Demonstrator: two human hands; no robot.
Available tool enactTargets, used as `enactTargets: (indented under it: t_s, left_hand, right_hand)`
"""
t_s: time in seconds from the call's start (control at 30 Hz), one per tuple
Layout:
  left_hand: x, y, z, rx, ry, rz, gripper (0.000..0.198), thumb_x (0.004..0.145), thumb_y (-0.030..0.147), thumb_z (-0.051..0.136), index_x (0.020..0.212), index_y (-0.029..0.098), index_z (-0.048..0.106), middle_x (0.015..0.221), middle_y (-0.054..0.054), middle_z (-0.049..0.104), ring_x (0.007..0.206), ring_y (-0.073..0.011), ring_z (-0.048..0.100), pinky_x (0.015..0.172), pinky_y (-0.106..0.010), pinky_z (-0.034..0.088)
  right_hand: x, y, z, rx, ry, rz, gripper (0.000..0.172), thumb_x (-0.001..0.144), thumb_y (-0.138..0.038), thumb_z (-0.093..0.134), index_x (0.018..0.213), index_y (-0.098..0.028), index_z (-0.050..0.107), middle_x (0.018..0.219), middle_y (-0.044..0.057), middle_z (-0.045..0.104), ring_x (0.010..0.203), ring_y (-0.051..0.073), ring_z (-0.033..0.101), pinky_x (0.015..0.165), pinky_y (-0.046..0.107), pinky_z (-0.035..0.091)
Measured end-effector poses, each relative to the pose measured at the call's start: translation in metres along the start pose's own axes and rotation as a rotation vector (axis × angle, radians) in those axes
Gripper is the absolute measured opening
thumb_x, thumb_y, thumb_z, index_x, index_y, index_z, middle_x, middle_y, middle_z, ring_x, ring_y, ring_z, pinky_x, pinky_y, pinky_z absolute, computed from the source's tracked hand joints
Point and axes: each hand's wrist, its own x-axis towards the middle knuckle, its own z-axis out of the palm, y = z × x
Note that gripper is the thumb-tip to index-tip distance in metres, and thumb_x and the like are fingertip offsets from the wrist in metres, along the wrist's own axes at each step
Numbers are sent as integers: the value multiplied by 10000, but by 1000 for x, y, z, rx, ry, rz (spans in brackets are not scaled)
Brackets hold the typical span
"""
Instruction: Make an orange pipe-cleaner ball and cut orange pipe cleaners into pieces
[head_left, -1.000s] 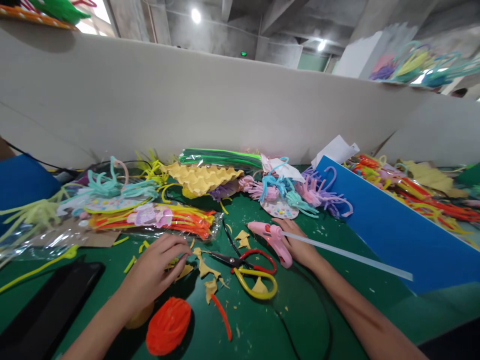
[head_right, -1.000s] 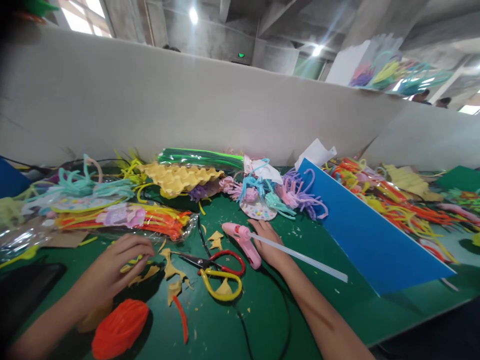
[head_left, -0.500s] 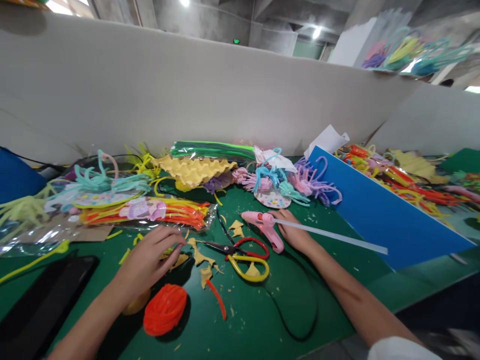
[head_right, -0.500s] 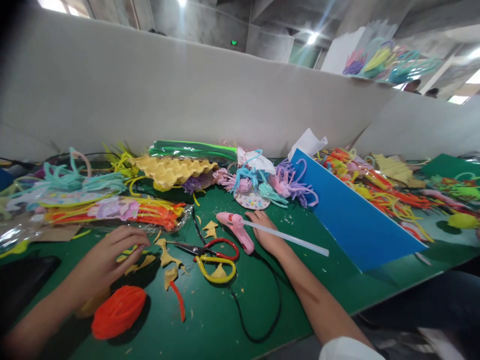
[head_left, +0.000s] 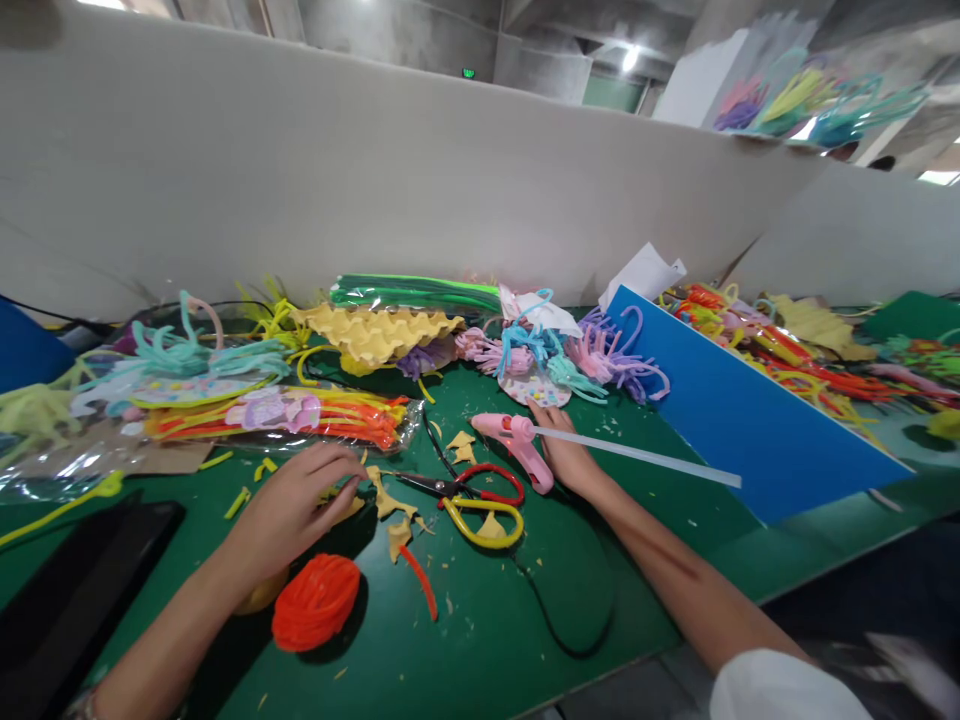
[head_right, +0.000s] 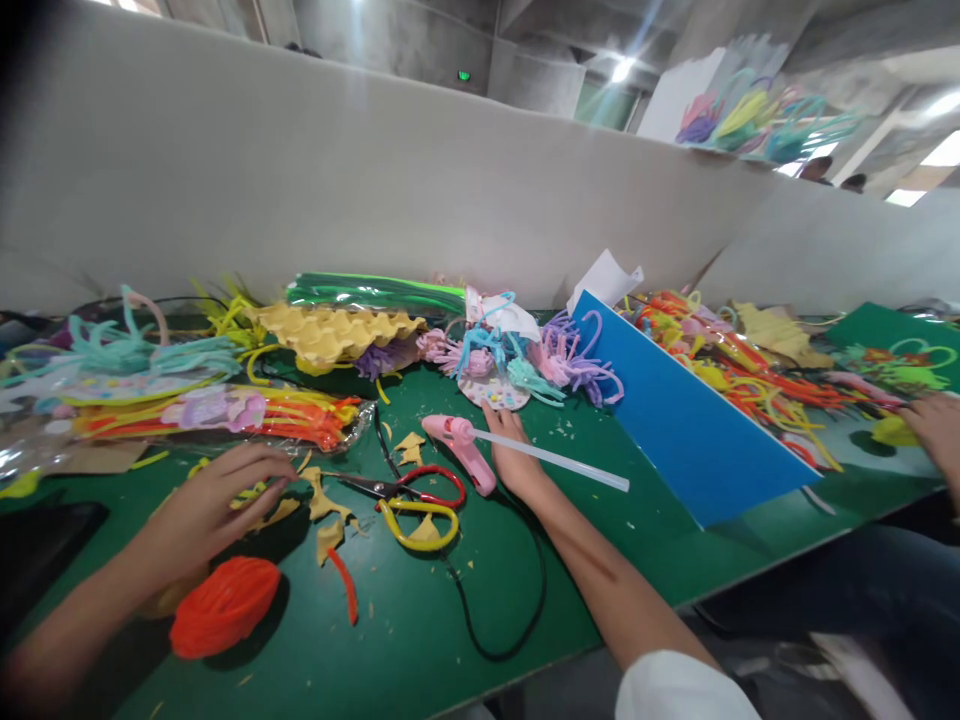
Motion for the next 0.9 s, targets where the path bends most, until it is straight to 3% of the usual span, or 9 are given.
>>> enactTargets:
  t_s: [0.17, 0.6, 0.9]
  left_hand:
    - [-2, -4, 0, 0, 16, -29, 218, 821, 261, 363, 783, 196, 567, 800, -40, 604, 763, -150, 565, 681, -245, 450]
    - [1, 1, -2, 32, 4, -22, 241, 822, 253, 350, 758, 175, 569, 779, -50, 619, 740, -143, 572, 667, -240, 450]
    - [1, 1, -4, 23, 29, -25, 233, 829, 243, 352, 765, 172, 564, 771, -42, 618, 740, -133, 572, 680, -233, 445]
  right_hand:
    - [2, -1, -1, 18, -7, -30, 585, 712, 9, 290, 1241, -214, 398, 1098, 88, 517, 1019, 203, 451, 898, 390, 373]
    - [-3, -5, -4, 27, 13, -34, 573, 738, -5, 293, 1249, -239, 401, 970, 75, 530, 897, 209, 451, 825, 379, 393]
    - [-1, -3, -4, 72, 18, -104, 505, 743, -26, 320, 1172, -228, 493, 929, 69, 546, 883, 209, 453, 829, 371, 383]
